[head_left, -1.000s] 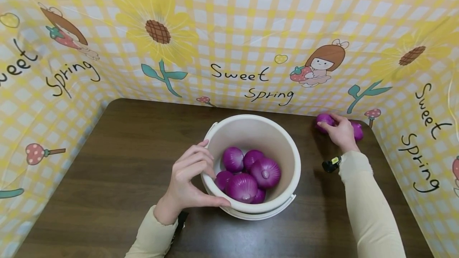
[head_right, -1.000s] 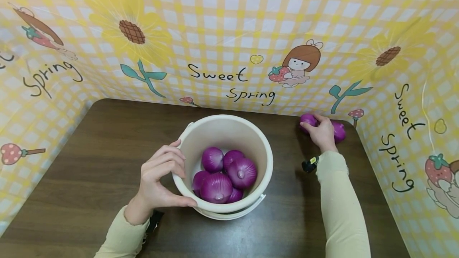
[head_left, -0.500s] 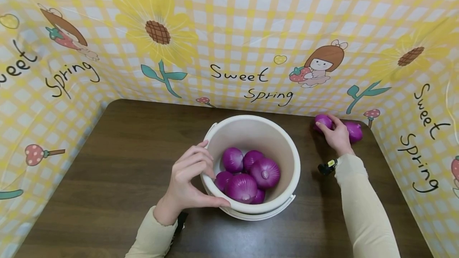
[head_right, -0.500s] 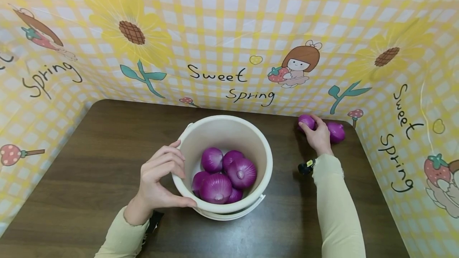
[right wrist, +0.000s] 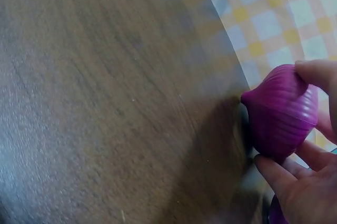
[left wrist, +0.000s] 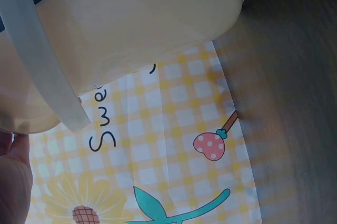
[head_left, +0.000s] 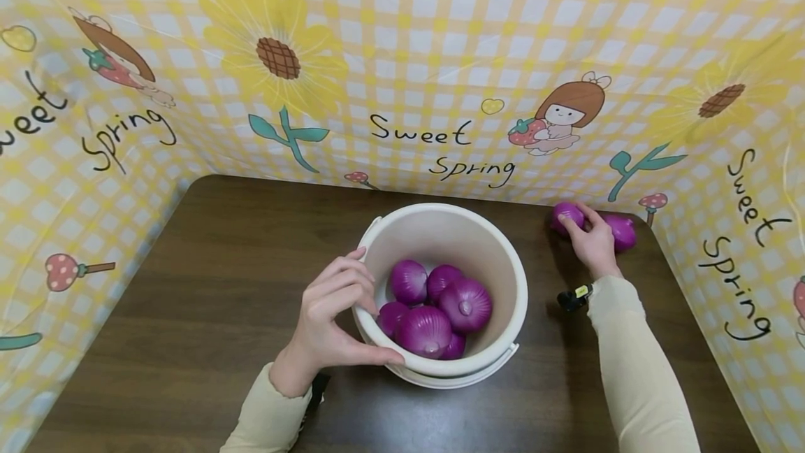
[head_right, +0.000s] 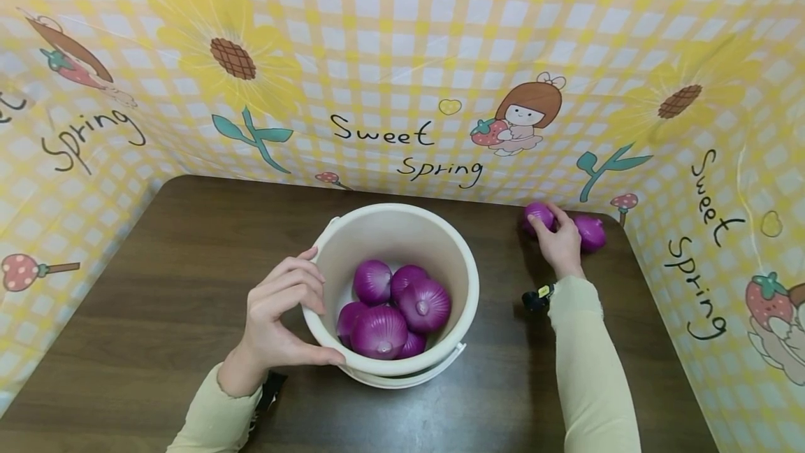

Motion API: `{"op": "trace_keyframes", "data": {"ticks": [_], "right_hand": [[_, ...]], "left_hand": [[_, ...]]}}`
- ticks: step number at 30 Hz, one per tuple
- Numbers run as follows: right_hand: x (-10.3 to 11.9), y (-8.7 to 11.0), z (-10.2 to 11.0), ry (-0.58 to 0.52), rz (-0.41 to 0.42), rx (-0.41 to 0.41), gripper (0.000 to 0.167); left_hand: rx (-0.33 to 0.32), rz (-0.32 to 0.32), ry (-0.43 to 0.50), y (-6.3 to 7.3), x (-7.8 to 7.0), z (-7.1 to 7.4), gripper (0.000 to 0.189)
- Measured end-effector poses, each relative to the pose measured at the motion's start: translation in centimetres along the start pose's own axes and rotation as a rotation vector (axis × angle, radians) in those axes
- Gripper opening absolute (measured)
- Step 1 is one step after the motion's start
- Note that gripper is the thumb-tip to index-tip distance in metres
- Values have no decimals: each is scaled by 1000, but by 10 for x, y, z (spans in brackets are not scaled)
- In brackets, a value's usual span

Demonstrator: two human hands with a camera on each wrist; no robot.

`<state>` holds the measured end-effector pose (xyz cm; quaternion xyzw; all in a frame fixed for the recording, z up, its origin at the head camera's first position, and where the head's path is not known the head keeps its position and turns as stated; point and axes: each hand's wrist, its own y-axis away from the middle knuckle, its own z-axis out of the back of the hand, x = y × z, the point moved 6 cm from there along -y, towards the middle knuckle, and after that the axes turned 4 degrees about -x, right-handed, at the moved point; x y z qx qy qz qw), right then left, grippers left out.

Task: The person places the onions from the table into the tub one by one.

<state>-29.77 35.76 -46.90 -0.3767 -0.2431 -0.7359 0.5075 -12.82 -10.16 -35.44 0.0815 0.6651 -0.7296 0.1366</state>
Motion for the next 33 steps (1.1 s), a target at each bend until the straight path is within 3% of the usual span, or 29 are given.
{"op": "trace_keyframes", "data": {"ticks": [17,33], "right_hand": [[12,7,13,-29,29,-11,72],[31,26,12,-103,54,44,71]], "left_hand": [[-3,-11,-1,-4,-1,1,56],[14,-4,-2,-2,0,-1,56]]}}
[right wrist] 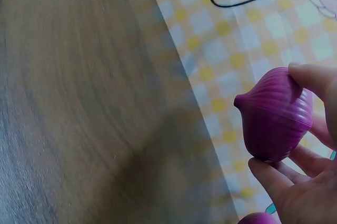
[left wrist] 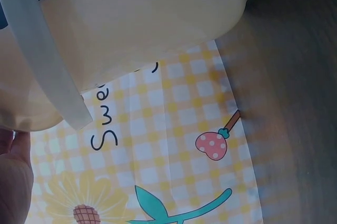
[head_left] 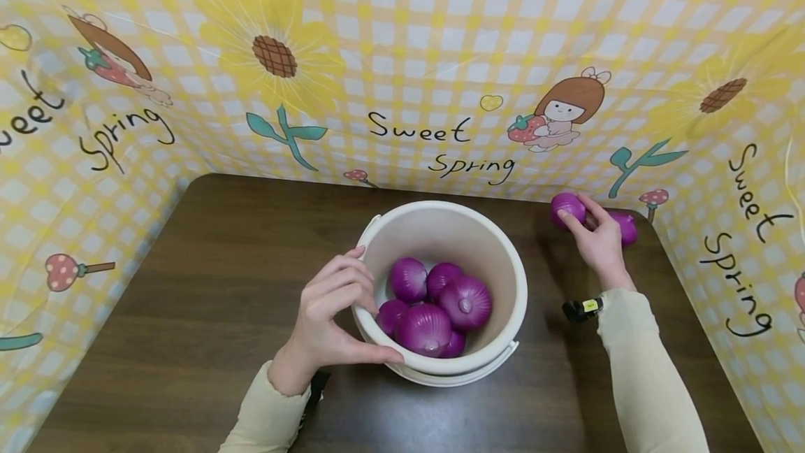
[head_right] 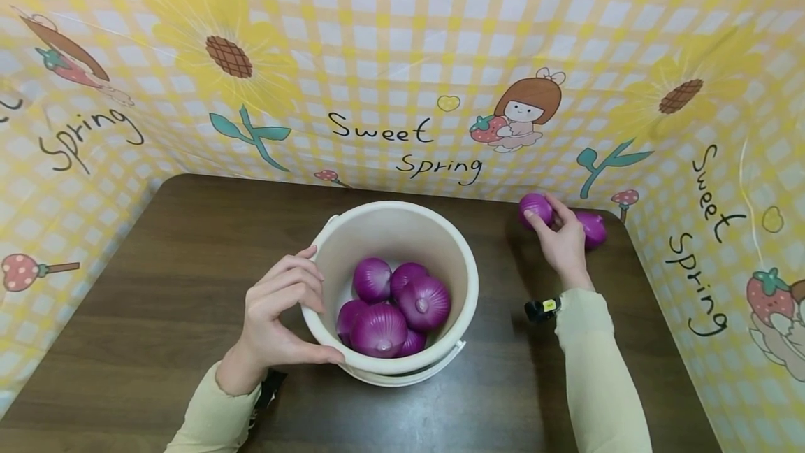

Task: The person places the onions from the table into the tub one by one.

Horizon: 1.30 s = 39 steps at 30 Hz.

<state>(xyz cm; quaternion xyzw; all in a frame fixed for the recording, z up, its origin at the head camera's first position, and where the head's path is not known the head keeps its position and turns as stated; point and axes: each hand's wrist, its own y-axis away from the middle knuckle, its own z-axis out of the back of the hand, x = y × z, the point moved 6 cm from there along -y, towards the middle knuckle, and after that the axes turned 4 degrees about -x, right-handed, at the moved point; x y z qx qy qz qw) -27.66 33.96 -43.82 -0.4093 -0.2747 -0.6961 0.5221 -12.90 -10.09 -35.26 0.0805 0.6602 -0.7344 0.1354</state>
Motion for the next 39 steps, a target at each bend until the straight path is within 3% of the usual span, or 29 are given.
{"op": "trace_keyframes", "data": {"ticks": [17,30,39], "right_hand": [[29,19,-4,-70,66,-11,68],[63,43,-12,-188,190,-42,60],[82,58,-12,-202,240,-35,59]], "left_hand": [[-5,-1,-2,2,1,0,56],[2,10,-1,2,2,0,56],[3,17,-2,1,1,0,56]]}}
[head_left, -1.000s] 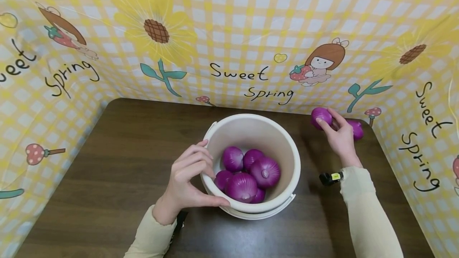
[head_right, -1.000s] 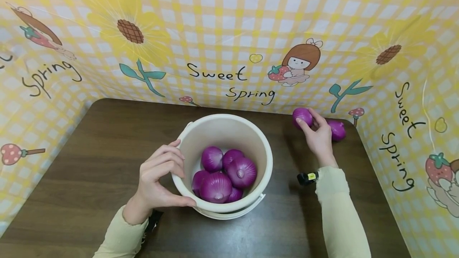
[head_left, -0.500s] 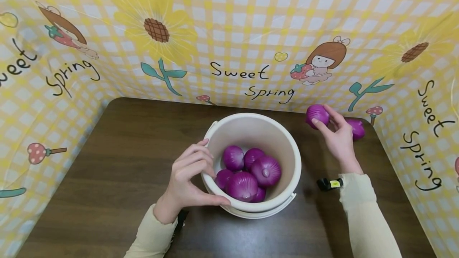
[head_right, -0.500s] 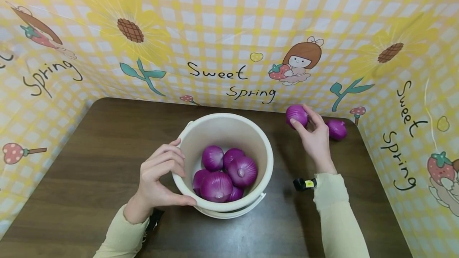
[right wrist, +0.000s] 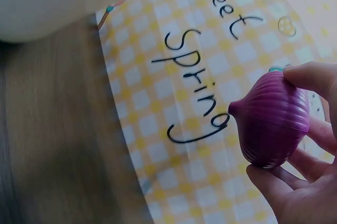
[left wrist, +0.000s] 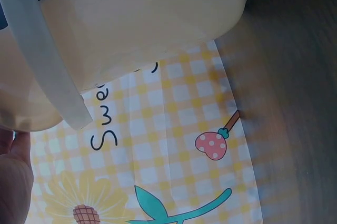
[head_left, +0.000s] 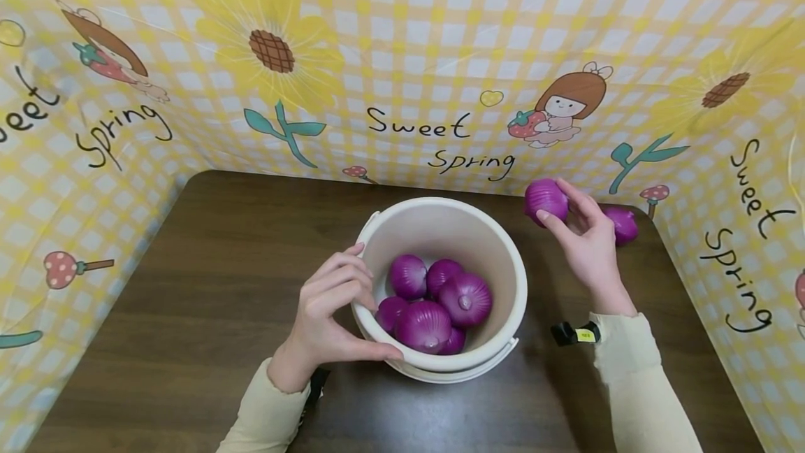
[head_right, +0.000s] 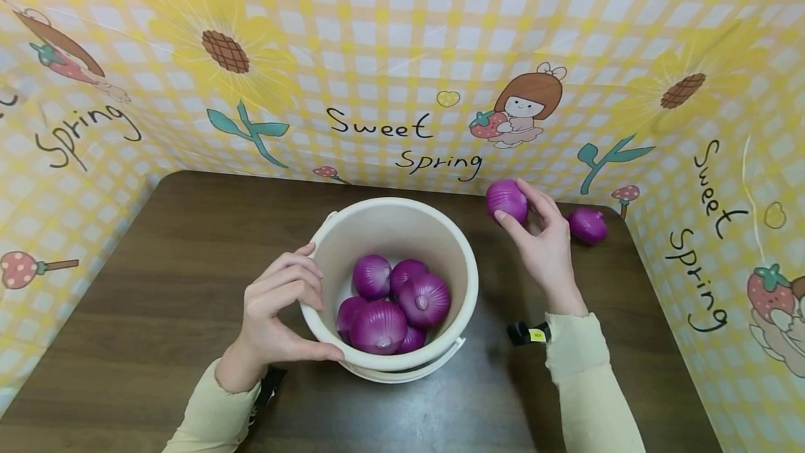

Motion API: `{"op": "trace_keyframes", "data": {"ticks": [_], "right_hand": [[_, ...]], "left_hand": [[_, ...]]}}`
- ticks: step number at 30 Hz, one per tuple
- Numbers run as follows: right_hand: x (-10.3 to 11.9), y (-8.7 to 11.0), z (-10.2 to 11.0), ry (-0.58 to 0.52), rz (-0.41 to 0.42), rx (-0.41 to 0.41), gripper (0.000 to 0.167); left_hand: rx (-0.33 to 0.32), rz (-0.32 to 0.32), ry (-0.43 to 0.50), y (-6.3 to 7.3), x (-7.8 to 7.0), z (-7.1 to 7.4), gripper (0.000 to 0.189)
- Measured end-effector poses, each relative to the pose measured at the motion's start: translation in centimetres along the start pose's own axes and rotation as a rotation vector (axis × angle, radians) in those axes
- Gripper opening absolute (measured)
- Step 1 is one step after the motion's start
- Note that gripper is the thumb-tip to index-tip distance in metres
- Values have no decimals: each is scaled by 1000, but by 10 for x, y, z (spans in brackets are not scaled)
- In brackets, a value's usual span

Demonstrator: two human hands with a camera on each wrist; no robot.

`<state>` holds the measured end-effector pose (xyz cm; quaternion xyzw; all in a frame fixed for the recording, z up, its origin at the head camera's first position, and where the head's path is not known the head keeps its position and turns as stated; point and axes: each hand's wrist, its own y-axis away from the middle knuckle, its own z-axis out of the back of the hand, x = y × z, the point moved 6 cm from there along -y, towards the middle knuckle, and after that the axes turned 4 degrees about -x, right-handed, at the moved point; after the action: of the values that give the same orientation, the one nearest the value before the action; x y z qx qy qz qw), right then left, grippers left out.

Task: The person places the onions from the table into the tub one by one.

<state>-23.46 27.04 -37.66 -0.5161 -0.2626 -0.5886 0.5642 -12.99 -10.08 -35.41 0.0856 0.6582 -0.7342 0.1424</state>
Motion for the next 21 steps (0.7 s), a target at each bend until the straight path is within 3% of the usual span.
{"op": "trace_keyframes", "data": {"ticks": [21], "right_hand": [[49,21,-6,-117,74,22,58]], "left_hand": [[-6,6,6,-2,-1,0,56]]}}
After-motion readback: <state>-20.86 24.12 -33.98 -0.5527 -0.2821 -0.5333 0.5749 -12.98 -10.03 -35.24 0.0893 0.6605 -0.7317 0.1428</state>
